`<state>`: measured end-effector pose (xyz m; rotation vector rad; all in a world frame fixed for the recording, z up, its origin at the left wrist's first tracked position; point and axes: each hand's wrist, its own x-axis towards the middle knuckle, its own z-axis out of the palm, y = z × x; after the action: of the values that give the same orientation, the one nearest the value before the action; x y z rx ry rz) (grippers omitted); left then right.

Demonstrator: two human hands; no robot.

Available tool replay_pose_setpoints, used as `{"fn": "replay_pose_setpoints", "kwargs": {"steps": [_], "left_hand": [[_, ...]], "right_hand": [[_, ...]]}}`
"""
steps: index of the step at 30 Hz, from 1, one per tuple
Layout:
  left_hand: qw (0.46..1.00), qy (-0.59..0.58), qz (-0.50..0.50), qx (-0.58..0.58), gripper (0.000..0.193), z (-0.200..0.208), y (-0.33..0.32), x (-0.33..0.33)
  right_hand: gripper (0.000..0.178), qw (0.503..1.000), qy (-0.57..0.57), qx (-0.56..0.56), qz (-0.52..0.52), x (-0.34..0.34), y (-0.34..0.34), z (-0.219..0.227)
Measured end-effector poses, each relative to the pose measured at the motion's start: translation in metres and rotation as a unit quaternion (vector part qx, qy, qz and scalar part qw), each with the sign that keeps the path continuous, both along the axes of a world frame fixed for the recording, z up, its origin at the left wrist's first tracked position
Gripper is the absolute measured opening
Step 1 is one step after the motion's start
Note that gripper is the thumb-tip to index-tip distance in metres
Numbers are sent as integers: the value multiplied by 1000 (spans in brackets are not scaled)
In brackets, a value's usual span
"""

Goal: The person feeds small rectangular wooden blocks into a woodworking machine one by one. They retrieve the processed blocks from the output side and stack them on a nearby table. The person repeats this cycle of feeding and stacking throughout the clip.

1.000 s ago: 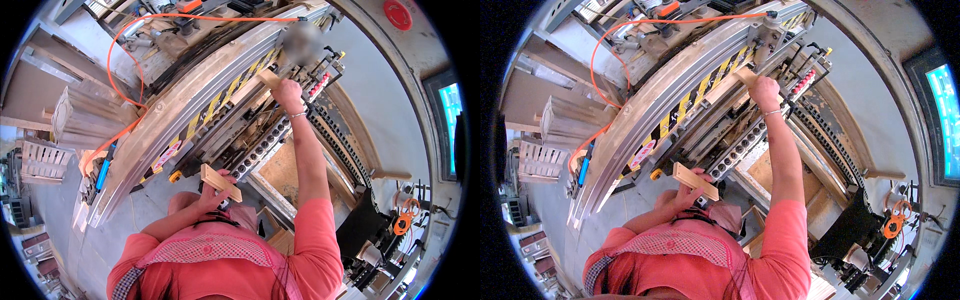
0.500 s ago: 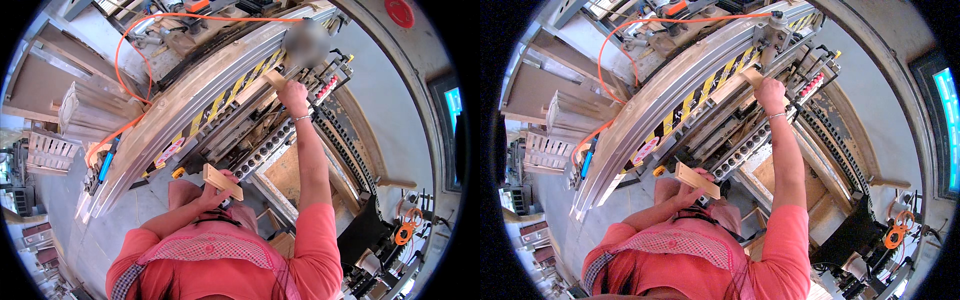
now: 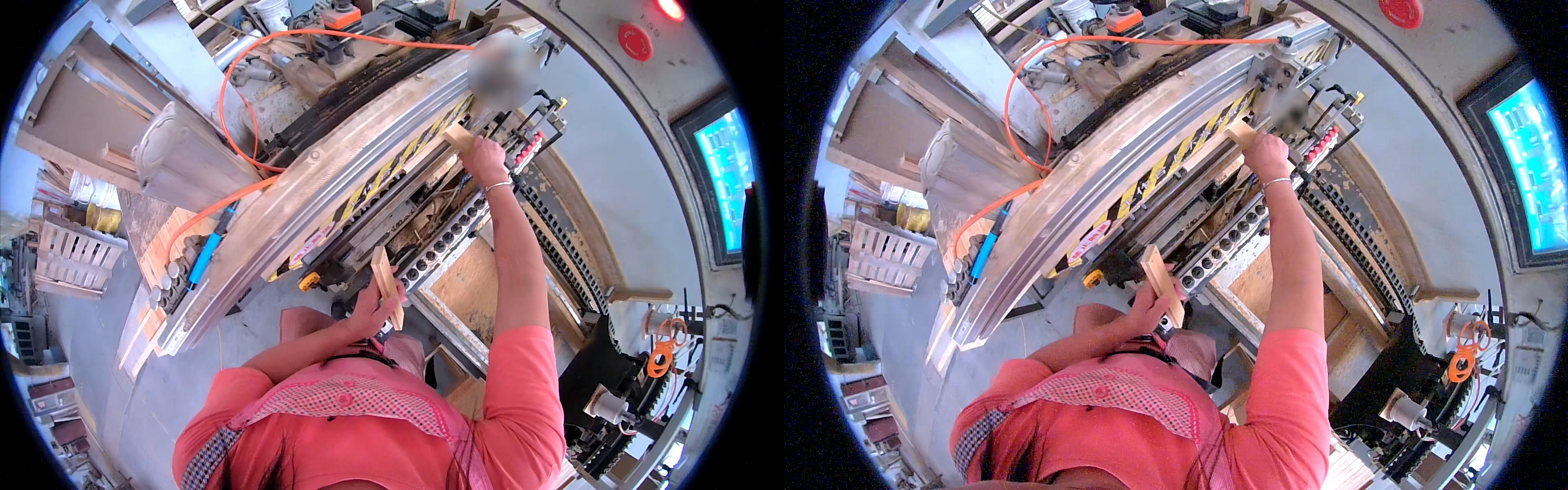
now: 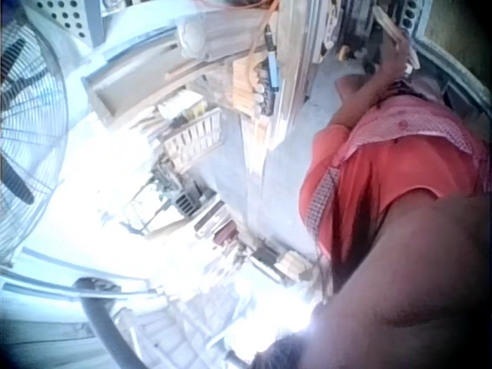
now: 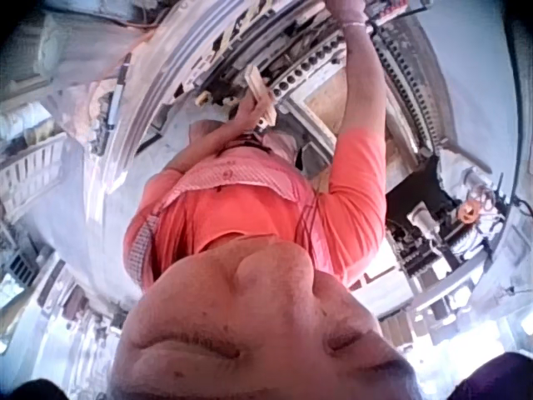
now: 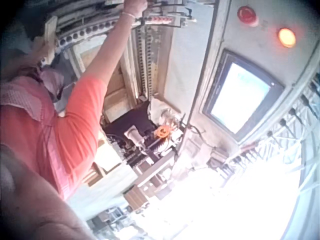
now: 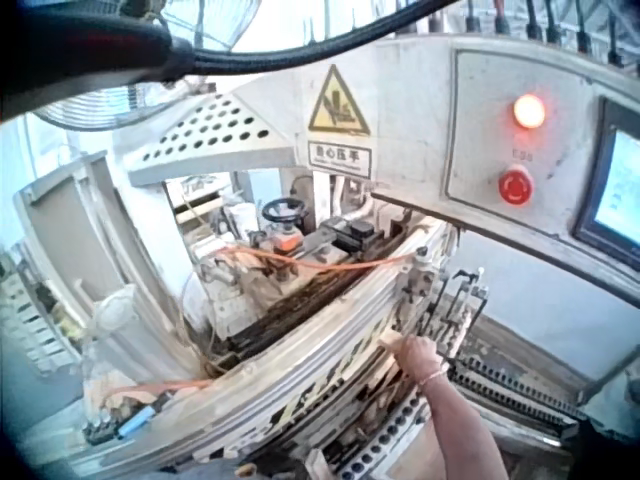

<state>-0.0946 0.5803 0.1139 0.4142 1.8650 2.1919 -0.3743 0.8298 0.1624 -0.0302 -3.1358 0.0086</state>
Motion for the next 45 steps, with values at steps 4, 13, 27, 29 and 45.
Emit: {"fn": "replay_pose_setpoints", "kwargs": {"steps": [4, 13, 27, 29, 45], "left_hand": [[1000, -2, 12, 3, 46, 18, -1, -5], [993, 53, -1, -106, 44, 25, -3, -16], [990, -81, 79, -87, 19, 11, 11, -4], [986, -91, 97, -96, 19, 12, 15, -5], [988, -84, 126, -31, 29, 10, 22, -5]], "right_hand": [[31, 1000, 2, 11, 20, 2, 3, -2], [36, 998, -44, 34, 32, -6, 12, -9], [35, 999, -3, 23, 41, -5, 13, -14], [34, 998, 19, 24, 57, -7, 15, -21], [40, 996, 6, 29, 79, -1, 15, -11]]}}
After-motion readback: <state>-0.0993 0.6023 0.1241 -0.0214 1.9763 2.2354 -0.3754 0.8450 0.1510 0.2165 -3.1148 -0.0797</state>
